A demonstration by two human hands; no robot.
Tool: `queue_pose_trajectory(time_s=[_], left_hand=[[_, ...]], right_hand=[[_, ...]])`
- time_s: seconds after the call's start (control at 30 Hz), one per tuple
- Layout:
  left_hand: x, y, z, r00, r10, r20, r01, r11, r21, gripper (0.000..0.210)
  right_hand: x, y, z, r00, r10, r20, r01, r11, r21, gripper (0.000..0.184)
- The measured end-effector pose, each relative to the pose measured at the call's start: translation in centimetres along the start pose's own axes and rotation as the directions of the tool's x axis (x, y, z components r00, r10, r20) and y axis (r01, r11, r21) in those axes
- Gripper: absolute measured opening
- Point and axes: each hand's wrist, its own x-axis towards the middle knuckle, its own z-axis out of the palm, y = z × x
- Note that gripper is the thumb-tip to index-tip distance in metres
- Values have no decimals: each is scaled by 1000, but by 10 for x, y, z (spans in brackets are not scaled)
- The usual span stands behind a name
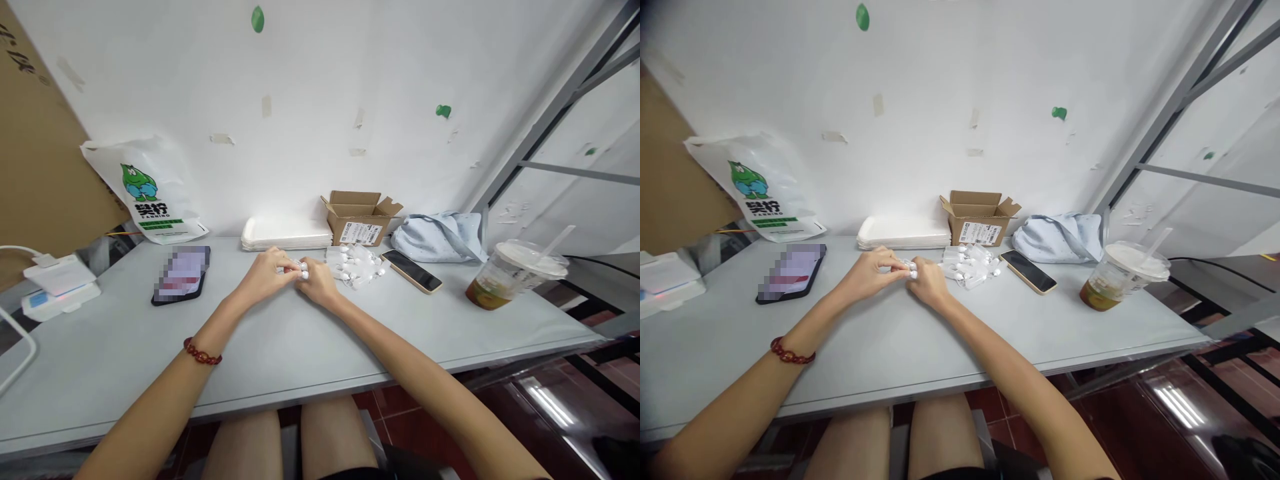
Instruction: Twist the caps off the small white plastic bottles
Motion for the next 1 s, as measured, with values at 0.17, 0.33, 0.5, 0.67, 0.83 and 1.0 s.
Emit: queue_pose_trajectory(time_s=[0.17, 0.33, 0.5, 0.67, 0.83, 1.0], left_hand=[[2, 0, -2, 997, 64, 34, -67, 991, 116, 19], [2, -7, -17, 994, 101, -35, -96, 987, 128, 19], [2, -21, -27, 996, 36, -80, -21, 983, 184, 23], [1, -27, -21, 998, -59, 8, 54, 963, 263, 27], [-1, -19, -10, 986, -90, 143, 65, 983, 170, 24], [-2, -14, -2, 983, -102, 156, 86, 991, 103, 23]], right_hand=[[1, -1, -1, 1000, -11, 24, 13, 996, -89, 23], [1, 0, -2, 999, 42, 16, -40, 993, -107, 31], [2, 3, -4, 999, 51, -9, -51, 999, 9, 31], [2, 6, -8, 992, 126, 9, -125, 974, 187, 25], [0, 6, -12, 994, 102, 33, -107, 963, 246, 26], [-2, 6, -15, 996, 75, 46, -85, 953, 290, 23]])
